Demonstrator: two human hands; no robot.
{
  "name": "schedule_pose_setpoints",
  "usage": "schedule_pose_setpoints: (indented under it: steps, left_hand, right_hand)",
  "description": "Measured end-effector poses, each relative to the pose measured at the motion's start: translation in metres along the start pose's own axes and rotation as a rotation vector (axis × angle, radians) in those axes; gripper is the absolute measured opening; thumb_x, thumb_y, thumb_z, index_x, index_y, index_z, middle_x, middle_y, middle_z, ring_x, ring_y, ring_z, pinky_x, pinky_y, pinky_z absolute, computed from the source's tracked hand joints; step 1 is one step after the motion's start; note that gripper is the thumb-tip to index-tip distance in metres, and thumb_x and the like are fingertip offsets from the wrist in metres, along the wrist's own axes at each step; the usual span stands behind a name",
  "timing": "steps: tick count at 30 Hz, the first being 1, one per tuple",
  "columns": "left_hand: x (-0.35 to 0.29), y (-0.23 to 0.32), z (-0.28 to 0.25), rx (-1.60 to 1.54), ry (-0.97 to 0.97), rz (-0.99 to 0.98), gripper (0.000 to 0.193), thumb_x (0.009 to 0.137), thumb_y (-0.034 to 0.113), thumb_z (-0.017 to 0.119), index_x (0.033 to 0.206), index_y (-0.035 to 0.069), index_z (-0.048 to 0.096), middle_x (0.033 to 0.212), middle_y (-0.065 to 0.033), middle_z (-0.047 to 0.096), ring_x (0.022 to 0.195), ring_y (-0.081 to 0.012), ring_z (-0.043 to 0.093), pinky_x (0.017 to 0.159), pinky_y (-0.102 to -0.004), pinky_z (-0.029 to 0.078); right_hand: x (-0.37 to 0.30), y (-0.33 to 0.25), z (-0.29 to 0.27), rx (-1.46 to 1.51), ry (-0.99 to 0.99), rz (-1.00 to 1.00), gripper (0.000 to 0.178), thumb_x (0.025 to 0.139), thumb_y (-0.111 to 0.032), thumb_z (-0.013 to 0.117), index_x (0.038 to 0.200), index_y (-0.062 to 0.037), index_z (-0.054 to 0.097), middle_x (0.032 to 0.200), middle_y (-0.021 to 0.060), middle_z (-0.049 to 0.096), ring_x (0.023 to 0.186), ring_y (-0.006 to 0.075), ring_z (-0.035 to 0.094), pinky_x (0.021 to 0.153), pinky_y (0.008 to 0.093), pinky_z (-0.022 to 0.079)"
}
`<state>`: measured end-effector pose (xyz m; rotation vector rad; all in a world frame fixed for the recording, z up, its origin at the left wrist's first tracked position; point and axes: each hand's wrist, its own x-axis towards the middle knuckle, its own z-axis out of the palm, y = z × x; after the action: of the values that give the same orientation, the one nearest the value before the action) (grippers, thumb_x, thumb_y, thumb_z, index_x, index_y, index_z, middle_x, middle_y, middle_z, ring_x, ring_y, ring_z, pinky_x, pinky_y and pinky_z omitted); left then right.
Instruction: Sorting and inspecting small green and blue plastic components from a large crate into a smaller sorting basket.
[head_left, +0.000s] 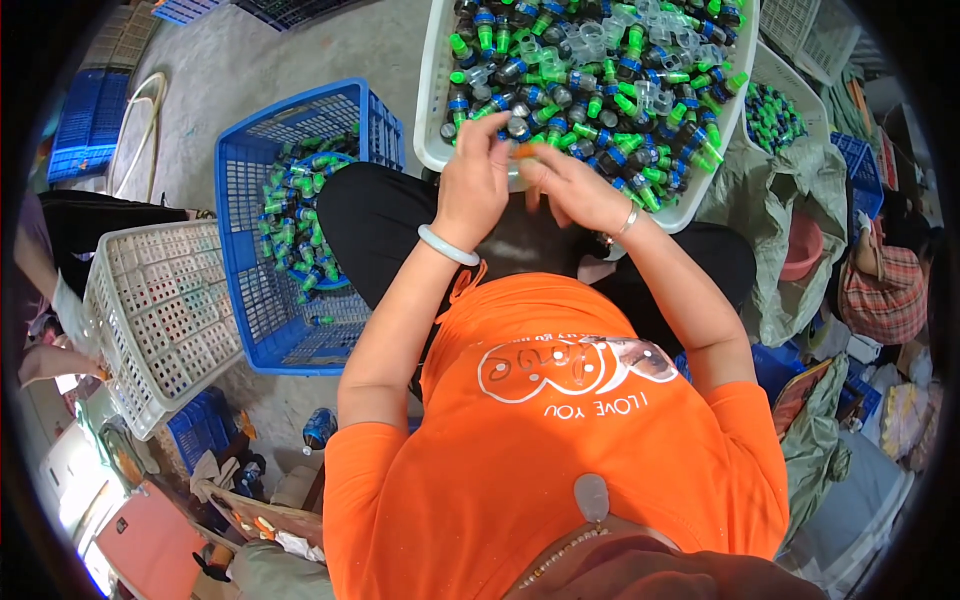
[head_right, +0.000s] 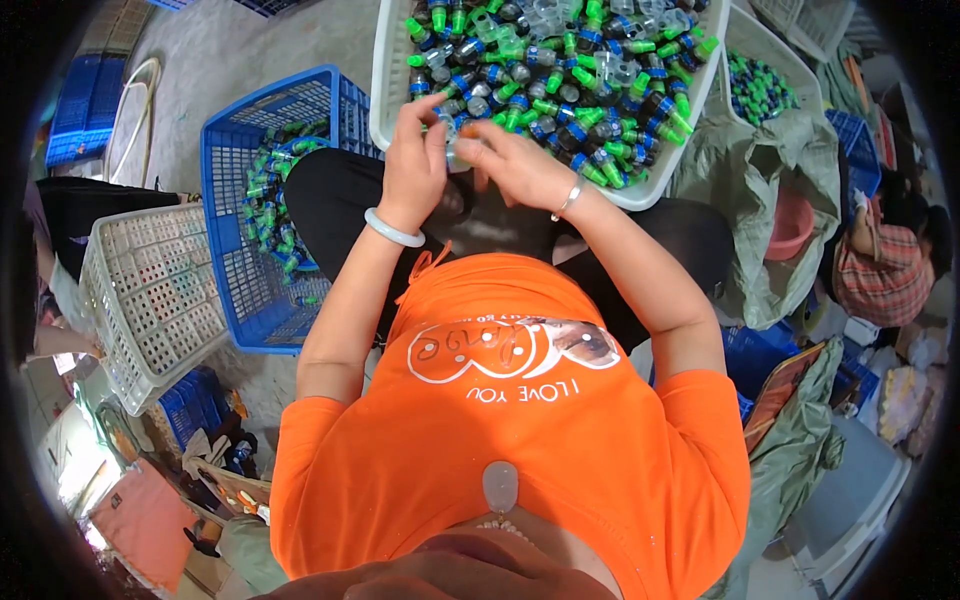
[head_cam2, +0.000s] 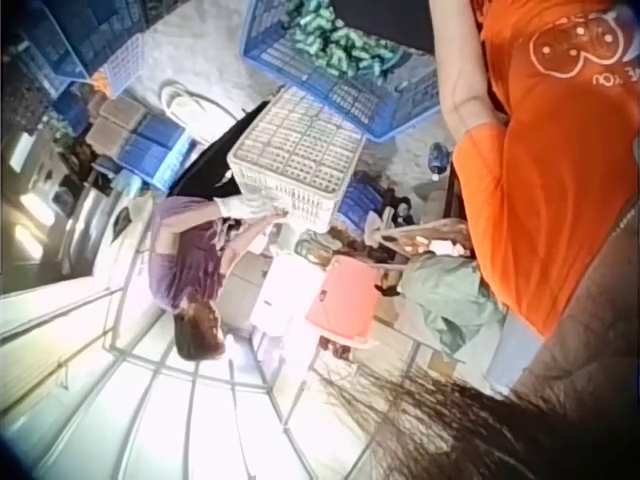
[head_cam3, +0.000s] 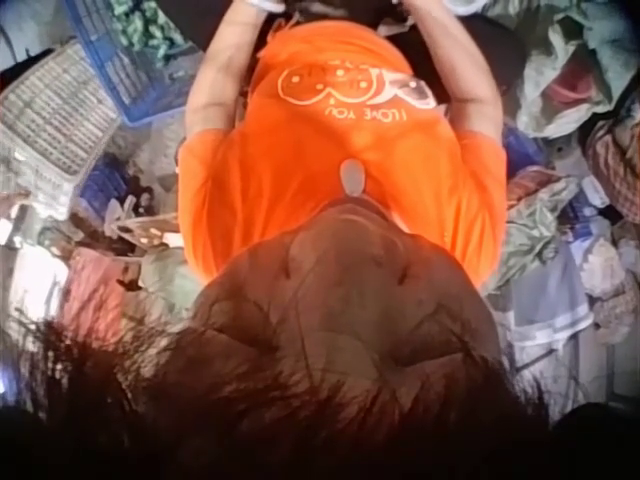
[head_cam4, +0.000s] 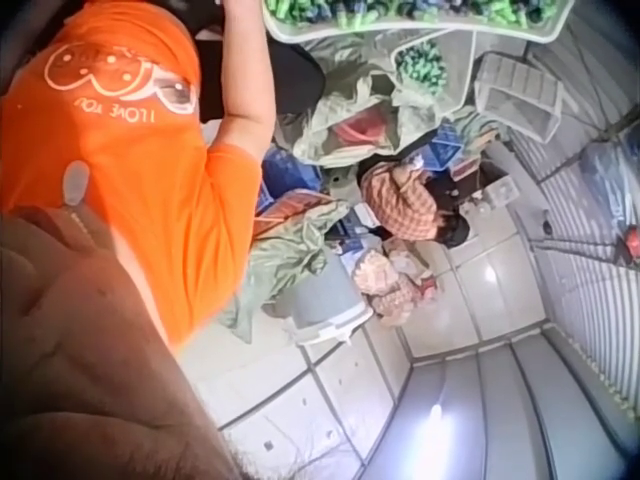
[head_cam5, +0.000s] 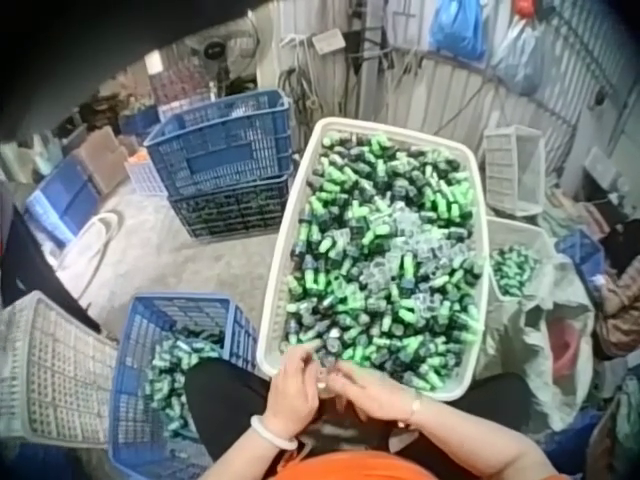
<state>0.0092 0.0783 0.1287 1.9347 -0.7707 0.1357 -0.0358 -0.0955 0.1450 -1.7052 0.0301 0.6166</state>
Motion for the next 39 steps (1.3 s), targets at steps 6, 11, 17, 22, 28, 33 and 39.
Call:
schedule_pose_setpoints:
  steps: [6,11,17,22,28,33,39]
  left_hand:
    - [-0.001,-0.010,-0.001,-0.432,-0.063,-0.351,0.025,0.096,0.007,0.048,0.121,0.006,0.050,0.092,-0.0060,0.054,0.075,-0.0154,0.054,0.069,-0.0285,0.046]
    - [-0.006,0.002,-0.005,-0.499,-0.059,-0.301,0.024,0.098,0.008,0.046,0.122,0.005,0.050,0.088,-0.0022,0.050,0.081,-0.0073,0.046,0.071,-0.0217,0.042]
    - [-0.013,-0.020,-0.036,-0.184,0.130,-0.221,0.021,0.096,0.007,0.048,0.115,0.002,0.055,0.094,-0.0084,0.054,0.085,-0.0156,0.052,0.078,-0.0277,0.044]
    - [-0.020,-0.071,-0.122,0.766,0.510,-0.294,0.022,0.087,0.009,0.061,0.107,0.001,0.060,0.105,-0.0152,0.060,0.095,-0.0318,0.056,0.083,-0.0403,0.044]
    - [0.003,-0.049,-0.071,0.610,0.171,-0.006,0.021,0.079,0.010,0.066,0.100,0.006,0.064,0.096,-0.0123,0.063,0.092,-0.0317,0.056,0.084,-0.0408,0.043]
    - [0.034,-0.050,0.018,0.464,-0.088,-0.005,0.025,0.079,0.015,0.069,0.101,0.008,0.061,0.094,-0.0133,0.060,0.091,-0.0315,0.060,0.078,-0.0420,0.048]
    - [0.089,-0.088,0.067,0.697,-0.223,-0.211,0.037,0.080,0.026,0.071,0.106,0.007,0.053,0.098,-0.0160,0.057,0.083,-0.0339,0.063,0.068,-0.0431,0.053]
  right_hand:
    - [-0.012,-0.012,0.008,-1.108,0.396,-0.781,0.041,0.083,-0.037,0.068,0.101,-0.0035,0.056,0.091,0.0120,0.062,0.069,0.0310,0.060,0.062,0.0376,0.050]
    - [-0.017,-0.010,0.017,-0.799,0.237,-0.401,0.040,0.082,-0.036,0.069,0.101,-0.0032,0.056,0.100,0.0141,0.061,0.086,0.0292,0.063,0.068,0.0386,0.051]
    - [0.015,-0.016,0.015,-0.658,0.272,-0.405,0.041,0.085,-0.036,0.066,0.110,-0.0056,0.054,0.108,0.0155,0.058,0.090,0.0297,0.064,0.071,0.0412,0.051]
    - [0.069,0.019,-0.060,-0.975,0.843,-0.367,0.043,0.085,-0.034,0.064,0.118,-0.0090,0.050,0.107,0.0149,0.059,0.080,0.0360,0.064,0.067,0.0438,0.054]
    - [0.111,0.031,-0.086,-1.162,0.829,-0.161,0.041,0.086,-0.029,0.063,0.120,-0.0101,0.048,0.105,0.0149,0.060,0.083,0.0370,0.065,0.066,0.0456,0.054]
    - [0.106,0.028,-0.080,-0.992,0.891,-0.354,0.041,0.087,-0.026,0.065,0.119,-0.0078,0.049,0.108,0.0120,0.062,0.078,0.0291,0.067,0.063,0.0393,0.054]
    - [0.056,0.027,-0.063,-0.231,0.807,-0.252,0.038,0.083,-0.025,0.069,0.112,-0.0074,0.050,0.093,0.0093,0.063,0.080,0.0223,0.066,0.058,0.0348,0.052]
